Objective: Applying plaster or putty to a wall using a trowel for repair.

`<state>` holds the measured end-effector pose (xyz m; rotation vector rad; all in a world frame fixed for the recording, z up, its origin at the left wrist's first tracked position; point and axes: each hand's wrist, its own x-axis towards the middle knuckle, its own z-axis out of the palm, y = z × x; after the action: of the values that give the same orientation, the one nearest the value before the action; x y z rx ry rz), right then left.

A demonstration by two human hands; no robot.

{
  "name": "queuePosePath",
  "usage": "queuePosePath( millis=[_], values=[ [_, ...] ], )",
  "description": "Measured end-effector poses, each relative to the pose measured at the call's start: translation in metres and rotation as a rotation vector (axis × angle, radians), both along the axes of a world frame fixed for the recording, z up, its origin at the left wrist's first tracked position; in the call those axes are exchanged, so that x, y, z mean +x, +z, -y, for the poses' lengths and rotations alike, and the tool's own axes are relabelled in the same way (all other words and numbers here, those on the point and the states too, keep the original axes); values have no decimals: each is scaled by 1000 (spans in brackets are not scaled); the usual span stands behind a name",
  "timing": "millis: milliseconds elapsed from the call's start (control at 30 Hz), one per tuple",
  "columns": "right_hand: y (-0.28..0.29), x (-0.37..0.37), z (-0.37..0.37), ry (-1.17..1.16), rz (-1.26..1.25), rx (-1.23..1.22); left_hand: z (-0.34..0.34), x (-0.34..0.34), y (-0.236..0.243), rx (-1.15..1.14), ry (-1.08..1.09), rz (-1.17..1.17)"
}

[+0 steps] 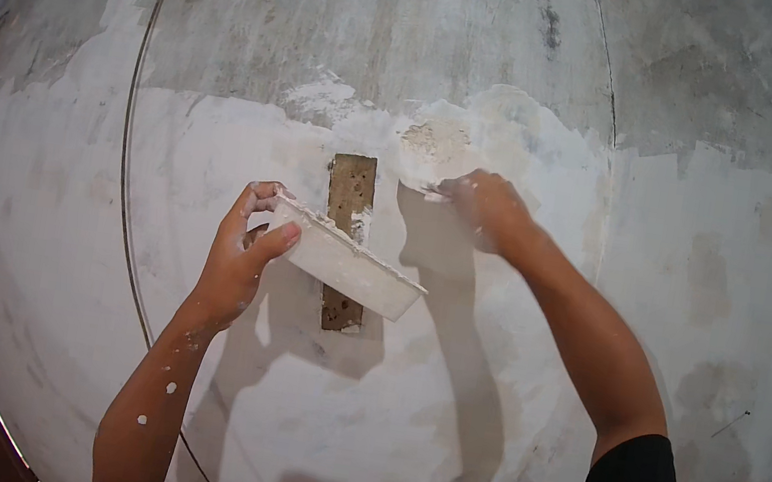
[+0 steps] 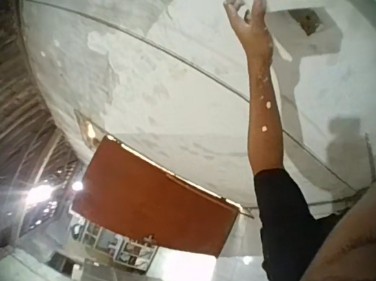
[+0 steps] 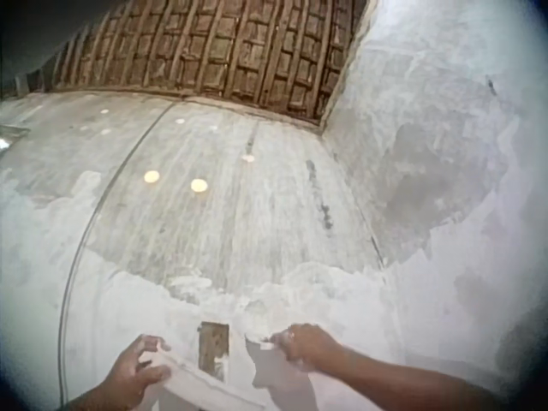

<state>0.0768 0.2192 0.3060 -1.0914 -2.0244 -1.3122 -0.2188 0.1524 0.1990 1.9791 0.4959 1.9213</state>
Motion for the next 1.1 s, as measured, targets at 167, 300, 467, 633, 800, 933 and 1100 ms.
queuePosePath(
  millis=[167, 300, 467, 633, 800, 933, 1100],
  values=[
    [70, 0, 5, 30, -81, -133, 7, -2, 3, 24, -6, -31],
    [97, -6, -9, 248, -66, 114, -8, 5, -1, 2, -55, -28],
    [100, -12, -19, 228, -24, 96, -28, 14, -6, -15, -107, -50],
    [85, -24, 18, 105, 40, -62, -39, 21, -12, 39, -128, -17],
    [64, -13, 13, 119, 71, -162, -66, 32, -12, 95, -186, 90],
    [33, -13, 16, 104, 140, -180, -62, 34, -8, 54, -282, 187],
    [2, 7, 6, 79, 199, -210, -45, 25, -1, 50, -286, 274]
  ],
)
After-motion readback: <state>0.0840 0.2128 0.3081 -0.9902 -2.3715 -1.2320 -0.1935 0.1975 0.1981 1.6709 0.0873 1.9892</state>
